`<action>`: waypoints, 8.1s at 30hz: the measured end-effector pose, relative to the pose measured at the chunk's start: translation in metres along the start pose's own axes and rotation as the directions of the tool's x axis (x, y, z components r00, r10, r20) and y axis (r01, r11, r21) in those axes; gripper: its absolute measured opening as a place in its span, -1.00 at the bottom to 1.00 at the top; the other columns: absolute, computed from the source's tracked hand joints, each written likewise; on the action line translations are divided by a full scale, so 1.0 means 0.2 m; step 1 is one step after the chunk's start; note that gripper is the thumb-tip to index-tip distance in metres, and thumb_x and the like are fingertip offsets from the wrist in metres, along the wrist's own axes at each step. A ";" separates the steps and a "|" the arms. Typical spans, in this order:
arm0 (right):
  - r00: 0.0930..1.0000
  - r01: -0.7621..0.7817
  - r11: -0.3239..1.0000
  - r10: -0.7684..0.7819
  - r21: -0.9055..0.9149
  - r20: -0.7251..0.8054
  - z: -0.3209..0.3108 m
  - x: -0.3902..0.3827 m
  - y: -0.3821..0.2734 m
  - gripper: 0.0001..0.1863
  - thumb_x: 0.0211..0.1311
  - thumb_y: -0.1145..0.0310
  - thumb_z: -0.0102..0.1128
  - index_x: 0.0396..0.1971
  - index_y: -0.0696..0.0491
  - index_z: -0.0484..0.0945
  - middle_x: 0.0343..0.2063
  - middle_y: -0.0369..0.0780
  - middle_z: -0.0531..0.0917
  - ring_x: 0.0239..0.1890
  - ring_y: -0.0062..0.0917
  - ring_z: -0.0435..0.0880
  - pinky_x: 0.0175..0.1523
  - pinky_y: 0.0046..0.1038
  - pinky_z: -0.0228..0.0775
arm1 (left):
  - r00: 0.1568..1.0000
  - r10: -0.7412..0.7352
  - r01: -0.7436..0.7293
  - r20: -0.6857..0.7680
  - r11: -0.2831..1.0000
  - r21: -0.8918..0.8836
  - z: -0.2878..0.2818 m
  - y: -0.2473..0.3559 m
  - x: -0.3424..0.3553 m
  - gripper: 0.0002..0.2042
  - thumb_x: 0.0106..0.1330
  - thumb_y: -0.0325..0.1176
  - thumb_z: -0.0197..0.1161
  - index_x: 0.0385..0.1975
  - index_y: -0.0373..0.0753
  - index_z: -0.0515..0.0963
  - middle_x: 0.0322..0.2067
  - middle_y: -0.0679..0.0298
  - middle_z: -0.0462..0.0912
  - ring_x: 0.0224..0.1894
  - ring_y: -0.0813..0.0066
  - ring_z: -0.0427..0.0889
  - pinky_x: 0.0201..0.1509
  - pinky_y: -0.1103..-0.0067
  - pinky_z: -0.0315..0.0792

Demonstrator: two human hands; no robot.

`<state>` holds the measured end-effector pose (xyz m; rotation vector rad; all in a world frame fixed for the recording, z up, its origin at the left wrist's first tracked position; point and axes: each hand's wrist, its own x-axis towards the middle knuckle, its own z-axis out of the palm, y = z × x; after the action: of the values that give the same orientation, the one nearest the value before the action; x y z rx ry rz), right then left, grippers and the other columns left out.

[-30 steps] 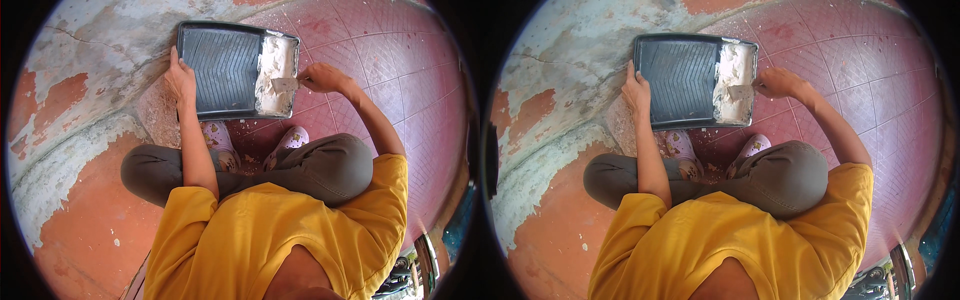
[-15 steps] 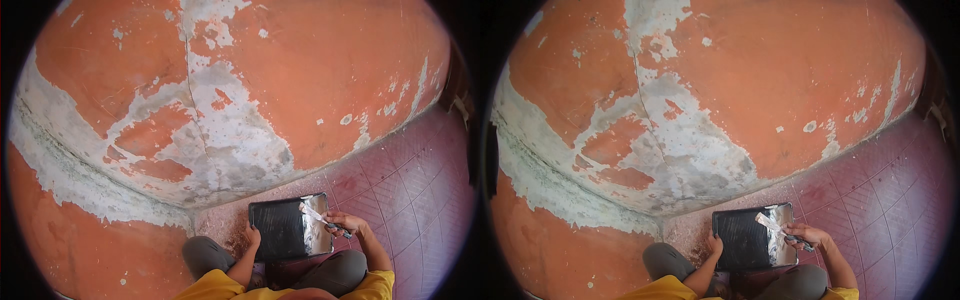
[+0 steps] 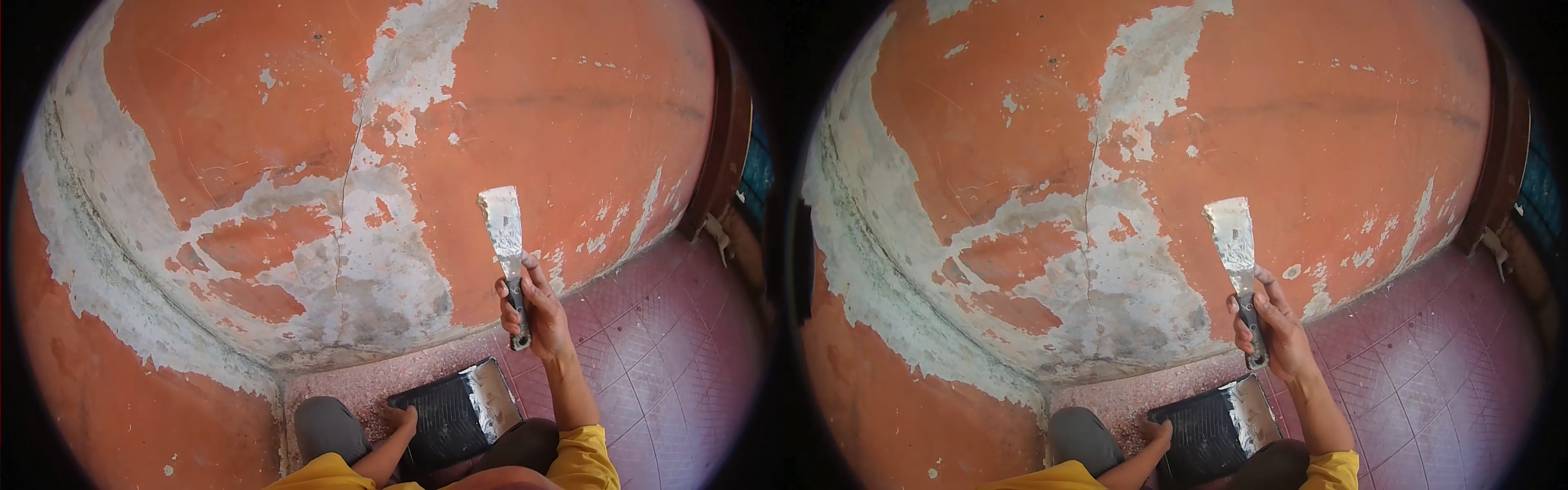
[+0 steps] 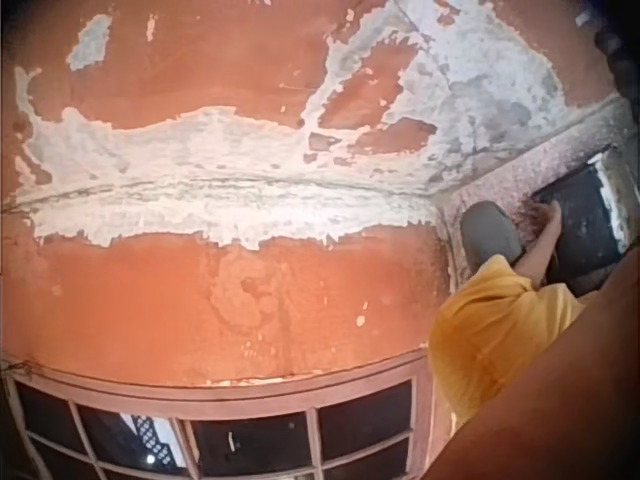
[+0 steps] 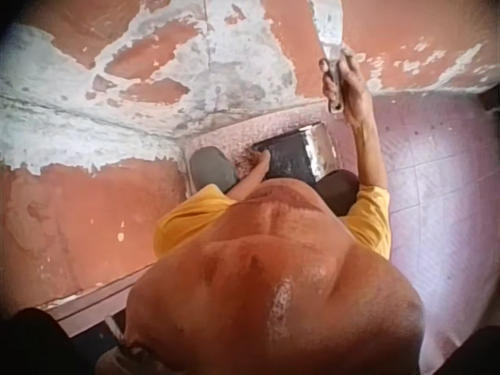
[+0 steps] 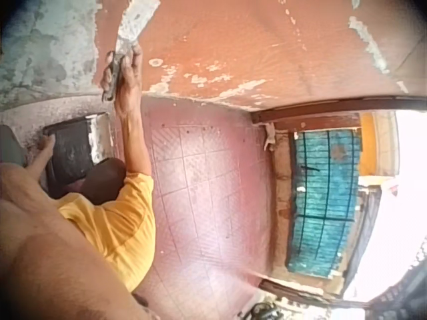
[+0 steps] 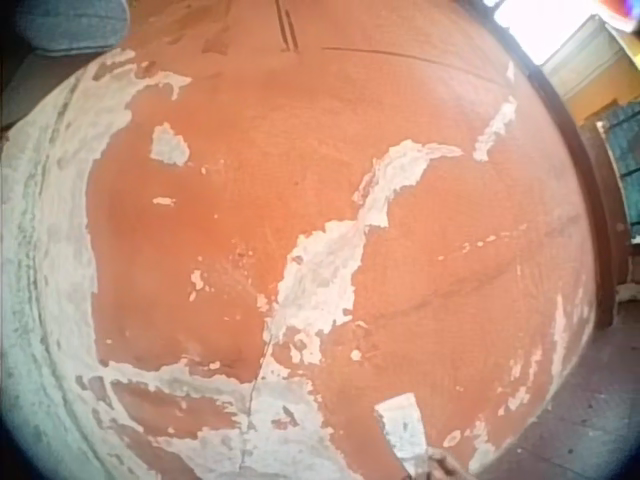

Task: The person sits on the floor and uses a putty knife to apply white filler paste from a black tray onto a damaged, peeling orange wall. They repeatedly scoop the filler and spread it over cracks and uneven areas to smooth the surface.

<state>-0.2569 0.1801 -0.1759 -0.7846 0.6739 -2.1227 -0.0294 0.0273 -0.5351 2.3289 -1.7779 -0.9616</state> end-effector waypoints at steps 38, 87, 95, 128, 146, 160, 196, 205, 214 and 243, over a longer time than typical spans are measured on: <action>0.674 0.534 0.384 -0.731 -0.753 0.105 0.56 0.88 0.66 -0.51 0.47 0.41 -0.09 0.37 0.01 0.18 -0.17 -0.38 0.43 -0.45 -0.82 0.32 -0.40 -0.73 0.24 | 0.319 0.640 -0.924 -0.699 0.047 -0.379 -0.88 1.09 0.00 -0.50 0.21 -0.52 0.05 0.19 -0.35 0.17 0.23 0.00 0.14 0.31 0.06 0.09 0.27 0.22 0.05; 0.726 0.066 -0.376 -0.617 -0.924 0.304 0.75 0.66 0.23 -0.55 0.27 0.63 -0.03 0.16 0.06 0.47 -0.41 -0.14 0.46 -0.48 -0.50 0.44 -0.34 -0.47 0.31 | 0.290 0.665 -0.937 -0.688 0.051 -0.345 -0.91 1.07 0.06 -0.50 0.17 -0.52 0.09 0.17 -0.30 0.22 0.18 0.03 0.19 0.25 0.08 0.14 0.18 0.24 0.13; 0.798 0.021 -0.492 -0.516 -0.870 0.312 0.75 0.65 0.31 -0.49 0.22 0.63 0.01 0.18 -0.02 0.45 -0.32 -0.07 0.51 -0.42 -0.29 0.58 -0.31 -0.34 0.42 | 0.301 0.673 -0.930 -0.676 0.051 -0.364 -0.90 1.07 0.07 -0.50 0.17 -0.53 0.09 0.17 -0.30 0.22 0.18 0.03 0.18 0.26 0.08 0.13 0.18 0.25 0.14; 0.754 -0.171 -0.719 -0.536 -0.674 0.380 0.90 0.69 0.08 -0.60 0.34 0.49 -0.01 0.16 -0.01 0.49 -0.56 -0.16 0.41 -0.61 -0.44 0.35 -0.42 -0.41 0.23 | 0.308 0.677 -0.917 -0.669 0.023 -0.398 -0.96 1.06 0.08 -0.55 0.19 -0.47 0.10 0.11 -0.33 0.27 0.12 0.01 0.26 0.21 0.06 0.19 0.19 0.21 0.13; 0.904 0.244 0.631 -0.423 -0.736 -0.062 0.84 0.38 0.10 -0.56 0.47 0.33 -0.11 0.29 0.07 0.30 -0.39 -0.24 0.52 -0.67 -0.76 0.32 -0.63 -0.70 0.20 | 0.306 0.678 -0.920 -0.668 0.029 -0.391 -0.96 1.05 0.06 -0.58 0.20 -0.48 0.08 0.10 -0.34 0.28 0.11 -0.02 0.24 0.21 0.04 0.18 0.22 0.18 0.12; 0.890 0.441 0.860 -0.456 -0.257 0.002 0.52 0.76 0.49 -0.51 0.51 0.25 -0.23 0.36 0.01 0.10 -0.34 -0.21 0.41 -0.71 -0.77 0.24 -0.70 -0.75 0.15 | 0.294 0.694 -0.932 -0.657 0.054 -0.359 -0.98 1.05 0.07 -0.59 0.25 -0.42 0.08 0.10 -0.33 0.29 0.11 -0.01 0.24 0.19 0.06 0.19 0.17 0.21 0.18; 0.641 0.151 -0.336 -0.682 -0.930 0.351 0.63 0.80 0.52 -0.48 0.23 0.64 0.05 0.22 0.02 0.42 -0.44 -0.12 0.48 -0.52 -0.41 0.48 -0.39 -0.45 0.35 | 0.300 0.673 -0.924 -0.676 0.030 -0.381 -0.92 1.08 0.11 -0.55 0.15 -0.50 0.10 0.10 -0.32 0.30 0.13 0.06 0.20 0.18 0.15 0.22 0.12 0.29 0.18; 0.727 0.064 -0.314 -0.636 -0.947 0.260 0.76 0.58 0.35 -0.58 0.22 0.57 0.11 0.08 -0.05 0.57 -0.49 -0.16 0.53 -0.55 -0.36 0.53 -0.44 -0.39 0.33 | 0.281 0.686 -0.937 -0.671 0.045 -0.347 -0.95 1.06 0.10 -0.59 0.18 -0.51 0.09 0.08 -0.36 0.30 0.07 -0.02 0.22 0.17 0.05 0.20 0.22 0.18 0.16; 0.704 -0.113 -0.574 -0.622 -0.811 0.342 0.82 0.68 0.25 -0.62 0.24 0.50 0.09 0.06 -0.05 0.57 -0.53 -0.11 0.52 -0.58 -0.28 0.53 -0.45 -0.32 0.34 | 0.298 0.681 -0.932 -0.669 0.056 -0.358 -0.96 1.06 0.10 -0.57 0.17 -0.48 0.10 0.09 -0.30 0.31 0.11 0.05 0.25 0.17 0.14 0.21 0.10 0.28 0.20; 0.840 0.211 -0.064 -0.499 -0.975 0.214 0.62 0.51 0.22 -0.62 0.39 0.37 0.01 0.18 0.02 0.47 -0.49 -0.27 0.47 -0.68 -0.71 0.34 -0.59 -0.58 0.19 | 0.275 0.689 -0.932 -0.671 0.019 -0.363 -0.94 1.07 0.10 -0.61 0.23 -0.47 0.08 0.08 -0.33 0.31 0.08 0.01 0.22 0.15 0.09 0.20 0.17 0.22 0.20</action>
<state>-0.2018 0.0489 -0.0905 -1.6176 2.5419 -1.8598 -0.1140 -0.1217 -0.3072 0.5317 -1.6653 -0.7178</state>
